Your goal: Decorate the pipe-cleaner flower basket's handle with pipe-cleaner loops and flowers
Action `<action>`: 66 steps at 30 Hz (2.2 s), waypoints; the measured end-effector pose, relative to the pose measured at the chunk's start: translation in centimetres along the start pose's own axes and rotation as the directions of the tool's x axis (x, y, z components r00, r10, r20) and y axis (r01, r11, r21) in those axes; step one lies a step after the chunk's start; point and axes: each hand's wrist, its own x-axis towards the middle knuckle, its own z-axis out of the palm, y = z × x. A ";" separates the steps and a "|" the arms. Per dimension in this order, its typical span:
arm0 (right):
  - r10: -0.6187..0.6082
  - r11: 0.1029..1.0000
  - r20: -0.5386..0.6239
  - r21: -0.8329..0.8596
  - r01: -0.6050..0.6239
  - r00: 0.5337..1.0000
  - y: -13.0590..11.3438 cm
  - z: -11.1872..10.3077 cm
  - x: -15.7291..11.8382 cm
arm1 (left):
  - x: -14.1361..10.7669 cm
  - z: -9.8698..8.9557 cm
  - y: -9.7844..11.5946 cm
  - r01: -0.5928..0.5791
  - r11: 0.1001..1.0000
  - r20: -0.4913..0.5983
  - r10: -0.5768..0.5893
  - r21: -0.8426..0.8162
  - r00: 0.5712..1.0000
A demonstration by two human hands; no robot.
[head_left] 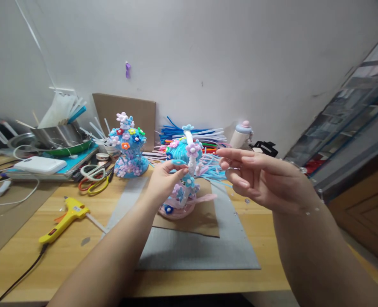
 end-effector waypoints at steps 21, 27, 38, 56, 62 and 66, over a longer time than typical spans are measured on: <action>-0.271 0.952 -0.028 -0.157 0.264 0.962 0.3 -2.2 4.1 | -1.7 -0.7 1.0 0.023 0.986 -0.043 -0.016 0.163 0.999; -0.224 0.960 -0.138 -0.204 0.193 0.965 -0.2 -2.3 5.9 | -1.1 -1.3 1.0 -0.018 0.989 -0.026 0.022 0.148 0.999; -0.323 0.920 -0.174 -0.288 0.265 0.930 -1.5 -3.6 6.8 | -0.8 -1.4 1.2 0.011 1.000 -0.004 -0.011 0.004 1.000; -0.587 0.775 -0.207 -0.424 0.469 0.783 -5.6 -1.4 1.9 | -1.6 -0.1 0.2 0.002 0.993 -0.028 0.002 0.120 1.000; -0.740 0.600 -0.190 -0.619 0.507 0.645 -4.4 -1.1 0.7 | -3.4 0.5 0.4 -0.227 0.934 -0.153 0.276 0.276 0.949; -0.810 0.339 -0.044 -0.848 0.406 0.585 -3.9 -1.0 0.3 | -4.4 1.2 1.1 -0.386 0.712 -0.021 0.490 0.587 0.871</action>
